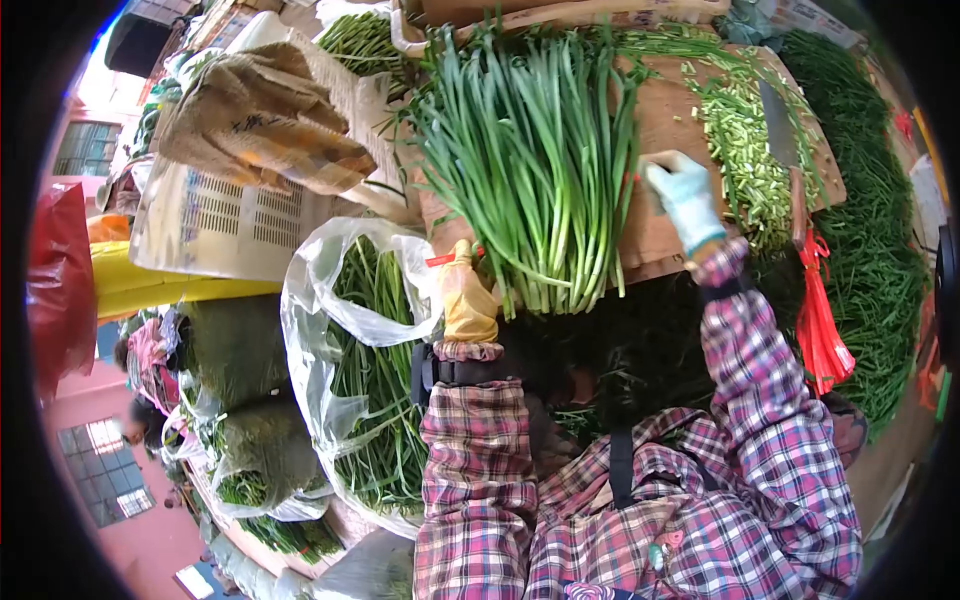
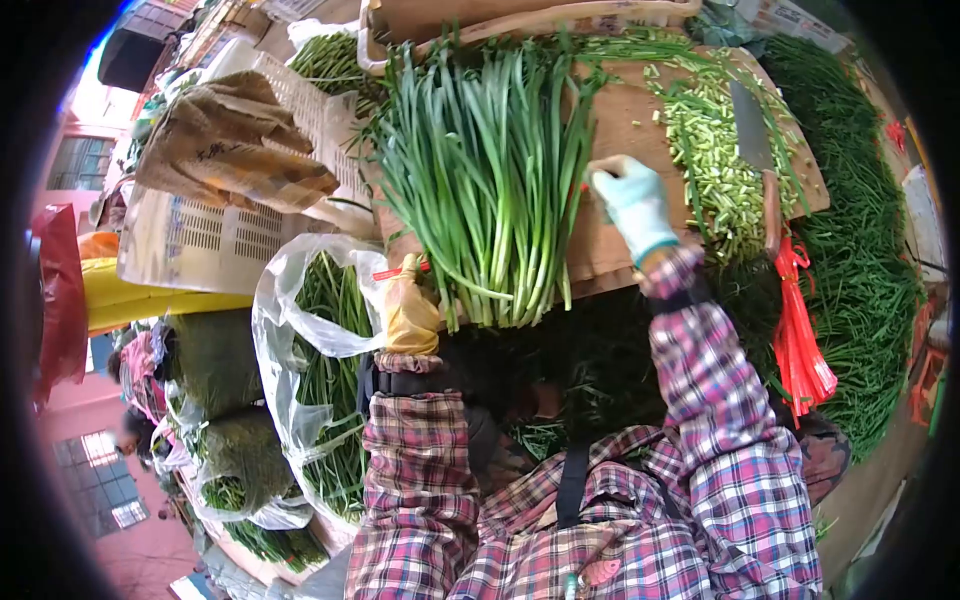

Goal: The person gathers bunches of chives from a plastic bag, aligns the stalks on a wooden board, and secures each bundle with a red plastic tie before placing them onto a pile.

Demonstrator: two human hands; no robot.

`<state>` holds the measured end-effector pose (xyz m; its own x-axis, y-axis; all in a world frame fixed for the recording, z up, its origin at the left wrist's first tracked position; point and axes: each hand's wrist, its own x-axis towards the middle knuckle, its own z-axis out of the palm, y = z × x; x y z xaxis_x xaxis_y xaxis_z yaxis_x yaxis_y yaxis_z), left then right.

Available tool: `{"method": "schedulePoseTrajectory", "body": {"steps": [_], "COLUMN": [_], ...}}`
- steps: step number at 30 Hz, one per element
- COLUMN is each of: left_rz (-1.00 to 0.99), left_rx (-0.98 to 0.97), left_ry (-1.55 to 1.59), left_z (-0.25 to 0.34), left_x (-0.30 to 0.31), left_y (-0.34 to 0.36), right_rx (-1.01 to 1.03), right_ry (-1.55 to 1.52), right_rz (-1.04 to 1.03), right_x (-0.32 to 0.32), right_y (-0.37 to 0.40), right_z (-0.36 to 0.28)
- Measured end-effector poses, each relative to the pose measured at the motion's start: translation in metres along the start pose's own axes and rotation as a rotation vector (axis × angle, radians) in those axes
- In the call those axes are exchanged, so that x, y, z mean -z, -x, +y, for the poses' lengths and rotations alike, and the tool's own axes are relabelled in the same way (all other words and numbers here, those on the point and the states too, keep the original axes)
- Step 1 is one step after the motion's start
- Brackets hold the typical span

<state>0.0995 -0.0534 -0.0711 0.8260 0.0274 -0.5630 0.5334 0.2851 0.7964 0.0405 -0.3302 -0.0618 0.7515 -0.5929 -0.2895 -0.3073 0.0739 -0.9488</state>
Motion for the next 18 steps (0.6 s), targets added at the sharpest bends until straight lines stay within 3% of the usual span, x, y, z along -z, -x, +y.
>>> {"method": "schedulePoseTrajectory", "body": {"steps": [2,4,6,7,9,10,12,14,16,18], "left_rz": [0.007,0.081,-0.101,-0.101,-0.181,-0.182,-0.336,-0.204,-0.056,-0.161], "left_rx": [0.006,-0.002,-0.058,-0.056,-0.105,-0.265,-0.321,-0.443,-0.5,-0.349], "left_ry": [-0.056,-0.049,0.213,0.217,-0.068,-0.234,-0.129,-0.367,-0.516,-0.437], "left_z": [0.002,-0.008,0.005,0.001,-0.002,-0.001,-0.007,-0.034,-0.044,-0.03], "left_x": [-0.006,-0.008,-0.037,-0.034,-0.031,-0.033,-0.042,-0.035,-0.036,-0.035], "left_y": [0.002,-0.008,0.014,0.006,-0.005,0.004,0.01,-0.012,-0.015,-0.006], "right_rx": [0.312,0.546,0.823,0.793,0.698,0.627,0.493,0.773,0.562,0.067], "right_ry": [0.207,0.335,0.458,0.409,0.279,0.199,0.048,0.245,0.162,0.111], "right_rz": [0.123,0.081,0.051,0.029,-0.033,-0.075,-0.219,-0.237,-0.338,-0.451], "right_x": [0.005,-0.001,-0.012,-0.02,-0.035,-0.042,-0.052,-0.058,-0.064,-0.056], "right_y": [0.023,0.062,0.068,0.064,0.052,0.047,0.039,0.034,0.037,0.042], "right_z": [0.014,-0.006,-0.019,-0.023,-0.034,-0.041,-0.038,-0.029,-0.023,-0.034]}}
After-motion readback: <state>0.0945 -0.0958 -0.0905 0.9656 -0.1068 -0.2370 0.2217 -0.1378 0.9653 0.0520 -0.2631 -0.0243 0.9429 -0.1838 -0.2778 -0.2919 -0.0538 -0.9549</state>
